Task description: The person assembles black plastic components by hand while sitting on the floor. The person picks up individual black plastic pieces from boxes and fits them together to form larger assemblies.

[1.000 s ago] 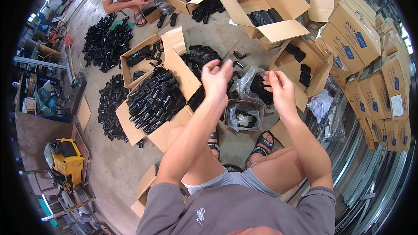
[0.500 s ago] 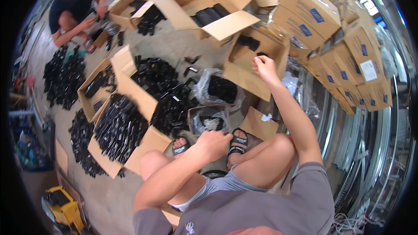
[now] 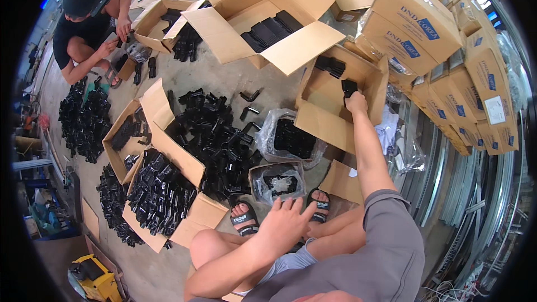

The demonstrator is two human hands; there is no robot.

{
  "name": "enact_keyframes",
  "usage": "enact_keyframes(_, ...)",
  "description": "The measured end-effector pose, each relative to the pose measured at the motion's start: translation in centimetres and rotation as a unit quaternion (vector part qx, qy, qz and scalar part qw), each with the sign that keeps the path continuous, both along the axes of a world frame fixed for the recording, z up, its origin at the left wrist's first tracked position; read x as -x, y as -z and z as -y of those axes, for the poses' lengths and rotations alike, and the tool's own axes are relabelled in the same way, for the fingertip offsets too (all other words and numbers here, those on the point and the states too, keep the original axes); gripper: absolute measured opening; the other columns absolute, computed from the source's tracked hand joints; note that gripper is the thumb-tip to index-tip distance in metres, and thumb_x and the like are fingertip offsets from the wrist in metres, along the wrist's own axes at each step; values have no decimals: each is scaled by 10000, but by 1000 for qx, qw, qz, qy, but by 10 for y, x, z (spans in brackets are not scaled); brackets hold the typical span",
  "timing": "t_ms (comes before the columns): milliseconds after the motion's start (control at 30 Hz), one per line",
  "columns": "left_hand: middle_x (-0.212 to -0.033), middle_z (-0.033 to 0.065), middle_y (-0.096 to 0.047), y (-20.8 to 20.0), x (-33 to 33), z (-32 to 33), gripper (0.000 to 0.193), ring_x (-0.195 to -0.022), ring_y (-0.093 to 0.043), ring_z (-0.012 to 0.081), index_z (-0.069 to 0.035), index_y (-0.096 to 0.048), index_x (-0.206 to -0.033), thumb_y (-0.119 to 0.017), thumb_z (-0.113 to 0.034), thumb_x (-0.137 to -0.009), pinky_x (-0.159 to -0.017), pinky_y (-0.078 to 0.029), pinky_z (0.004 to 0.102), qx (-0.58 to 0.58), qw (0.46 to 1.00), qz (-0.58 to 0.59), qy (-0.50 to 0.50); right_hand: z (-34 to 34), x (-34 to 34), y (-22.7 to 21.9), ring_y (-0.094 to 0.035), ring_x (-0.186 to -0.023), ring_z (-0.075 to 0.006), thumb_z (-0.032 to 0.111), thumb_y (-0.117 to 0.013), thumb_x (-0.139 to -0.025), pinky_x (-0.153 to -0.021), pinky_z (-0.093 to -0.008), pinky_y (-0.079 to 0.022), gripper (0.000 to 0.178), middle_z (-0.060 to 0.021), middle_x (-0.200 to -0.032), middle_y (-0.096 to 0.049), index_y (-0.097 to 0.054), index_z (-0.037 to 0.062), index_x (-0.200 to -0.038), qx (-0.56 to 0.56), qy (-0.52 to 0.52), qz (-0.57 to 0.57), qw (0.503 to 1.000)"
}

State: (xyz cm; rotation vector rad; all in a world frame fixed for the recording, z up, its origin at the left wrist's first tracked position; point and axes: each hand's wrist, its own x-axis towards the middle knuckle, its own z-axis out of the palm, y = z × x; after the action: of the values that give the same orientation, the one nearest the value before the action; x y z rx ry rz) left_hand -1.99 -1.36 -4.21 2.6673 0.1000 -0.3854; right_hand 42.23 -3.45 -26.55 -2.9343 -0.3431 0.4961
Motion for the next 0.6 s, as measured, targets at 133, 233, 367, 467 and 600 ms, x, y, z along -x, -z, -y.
enact_keyframes(133,-1289,168,-606,-5,-13,-5,629,-1195,-601,324,-98,-491,-1389,-698,-321,-838,-1009,-479,475,22,1000,13,16,11,4,31,-659,-1104,-350,154,-569,-945,-929,-454,-544,246,-193,-1183,-673,-682,16,-1115,65,12,121,990)
enact_keyframes(233,-1315,177,-591,-8,-17,-9,648,-1212,-593,334,-101,-478,-1402,-705,-329,-839,-1018,-472,478,19,1000,-1,14,4,12,45,-675,-1055,-347,122,-493,-977,-868,-444,-575,246,-202,-1139,-675,-687,6,-1076,91,-6,176,980)
enact_keyframes(367,-1332,180,-578,-10,-22,-10,649,-1219,-588,340,-104,-464,-1415,-696,-333,-853,-1030,-463,478,27,999,-6,17,2,1,42,-678,-1081,-322,168,-513,-973,-882,-432,-566,262,-192,-1148,-688,-695,11,-1078,73,23,86,993)
enact_keyframes(467,-1347,182,-570,-11,-21,-10,650,-1224,-585,341,-99,-459,-1418,-694,-330,-858,-1036,-457,477,32,999,-9,9,-3,12,30,-701,-1012,-299,198,-526,-964,-848,-415,-566,269,-167,-1111,-706,-696,11,-1054,41,11,43,998)
enact_keyframes(600,-1355,174,-574,-16,-21,-11,647,-1221,-589,327,-87,-460,-1417,-698,-317,-861,-1039,-455,462,24,1000,7,8,-2,-8,2,-689,-840,-191,223,-547,-956,-688,-325,-534,254,-116,-938,-712,-697,23,-910,-58,77,-83,992)
